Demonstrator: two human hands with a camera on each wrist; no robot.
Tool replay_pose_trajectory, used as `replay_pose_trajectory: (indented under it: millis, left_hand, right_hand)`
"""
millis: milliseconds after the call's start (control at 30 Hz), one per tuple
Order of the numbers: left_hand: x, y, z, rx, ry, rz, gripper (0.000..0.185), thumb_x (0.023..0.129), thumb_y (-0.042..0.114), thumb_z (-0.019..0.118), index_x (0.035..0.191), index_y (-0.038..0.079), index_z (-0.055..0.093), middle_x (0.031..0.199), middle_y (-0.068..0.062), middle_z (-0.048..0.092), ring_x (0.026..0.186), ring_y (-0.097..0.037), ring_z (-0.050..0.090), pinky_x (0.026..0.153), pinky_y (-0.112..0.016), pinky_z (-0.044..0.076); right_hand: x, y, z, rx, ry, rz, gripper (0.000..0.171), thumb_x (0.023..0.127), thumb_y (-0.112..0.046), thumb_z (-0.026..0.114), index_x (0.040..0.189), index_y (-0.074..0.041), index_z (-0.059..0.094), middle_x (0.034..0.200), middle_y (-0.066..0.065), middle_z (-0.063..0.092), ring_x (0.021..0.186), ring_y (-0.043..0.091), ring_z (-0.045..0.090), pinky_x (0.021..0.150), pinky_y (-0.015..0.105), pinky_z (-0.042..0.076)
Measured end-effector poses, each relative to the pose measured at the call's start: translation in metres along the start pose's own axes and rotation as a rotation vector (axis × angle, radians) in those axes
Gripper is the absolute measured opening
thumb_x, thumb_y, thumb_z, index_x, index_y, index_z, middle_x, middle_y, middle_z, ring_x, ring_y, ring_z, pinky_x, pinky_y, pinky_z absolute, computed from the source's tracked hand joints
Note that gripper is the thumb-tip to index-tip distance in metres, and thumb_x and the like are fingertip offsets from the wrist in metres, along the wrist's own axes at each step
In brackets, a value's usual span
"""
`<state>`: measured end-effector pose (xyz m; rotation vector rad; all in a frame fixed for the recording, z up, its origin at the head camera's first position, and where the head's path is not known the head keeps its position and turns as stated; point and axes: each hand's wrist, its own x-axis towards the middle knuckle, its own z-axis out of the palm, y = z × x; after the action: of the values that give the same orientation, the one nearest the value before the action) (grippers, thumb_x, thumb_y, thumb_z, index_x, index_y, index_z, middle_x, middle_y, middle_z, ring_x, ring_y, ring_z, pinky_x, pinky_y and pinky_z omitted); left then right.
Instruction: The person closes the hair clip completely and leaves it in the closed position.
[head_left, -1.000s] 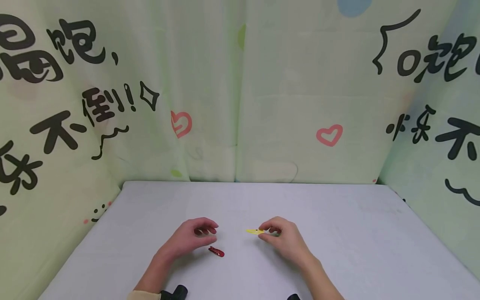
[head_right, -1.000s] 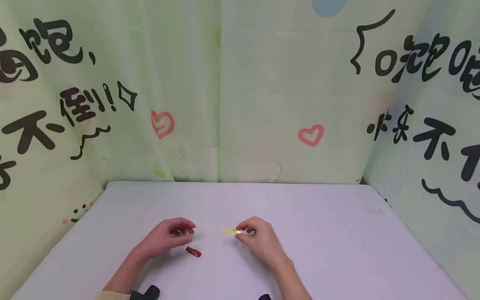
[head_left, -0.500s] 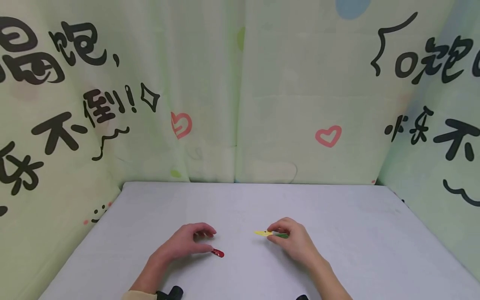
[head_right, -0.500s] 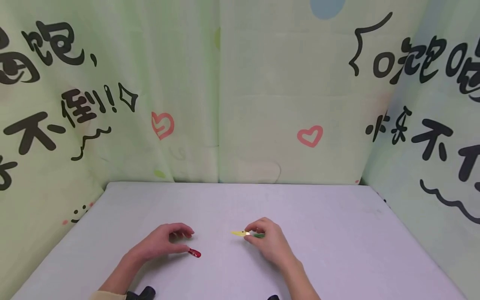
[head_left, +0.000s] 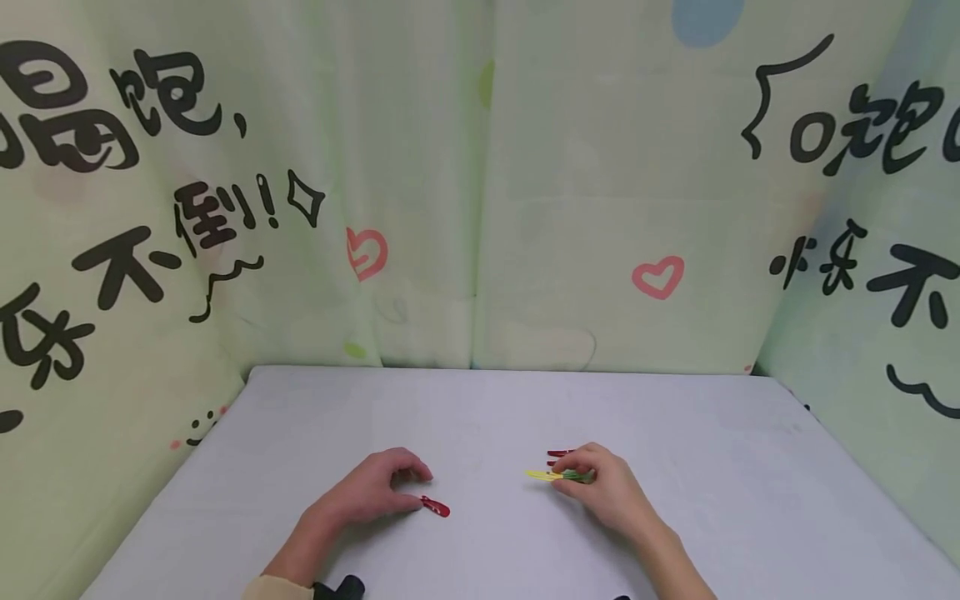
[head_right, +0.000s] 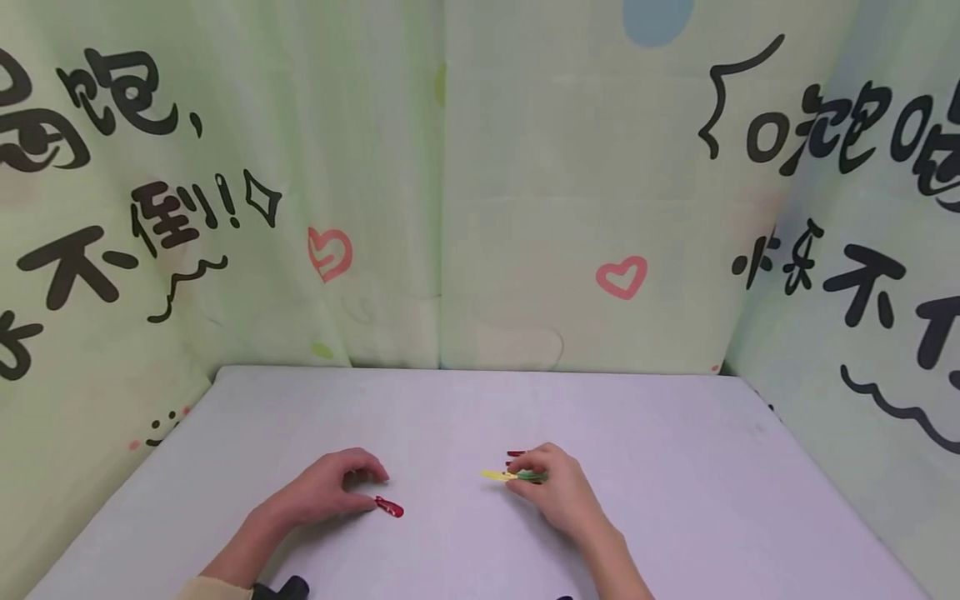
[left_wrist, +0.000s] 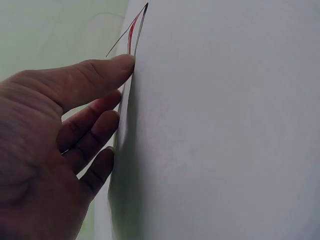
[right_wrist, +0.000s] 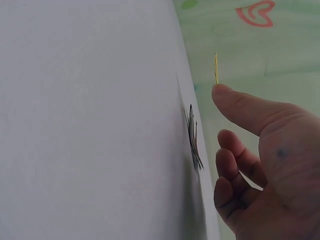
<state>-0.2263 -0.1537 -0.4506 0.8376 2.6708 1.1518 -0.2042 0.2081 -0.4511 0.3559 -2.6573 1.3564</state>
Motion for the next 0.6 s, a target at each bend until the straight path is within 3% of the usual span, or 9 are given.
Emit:
replay_pose_trajectory:
  millis: [200, 600]
  left_hand:
    - [0.004, 0.000, -0.001, 0.028, -0.014, 0.061, 0.020, 0.081, 0.007, 0.082, 0.095, 0.016, 0.072, 0.098, 0.008, 0.062, 0.091, -0.017, 0.055, 0.083, -0.032, 0.046]
    - [0.007, 0.000, -0.003, 0.016, -0.053, 0.039, 0.016, 0.080, 0.005, 0.082, 0.087, 0.017, 0.074, 0.101, 0.009, 0.060, 0.094, -0.016, 0.056, 0.085, -0.033, 0.046]
  right_hand:
    - [-0.004, 0.005, -0.010, -0.053, 0.022, 0.035, 0.016, 0.079, -0.011, 0.086, 0.088, -0.020, 0.077, 0.092, -0.007, 0.065, 0.083, 0.016, 0.057, 0.072, 0.027, 0.046]
    - [-0.008, 0.013, -0.022, -0.113, -0.025, 0.056, 0.016, 0.078, -0.013, 0.087, 0.086, -0.020, 0.077, 0.088, -0.005, 0.061, 0.082, 0.015, 0.052, 0.072, 0.026, 0.045]
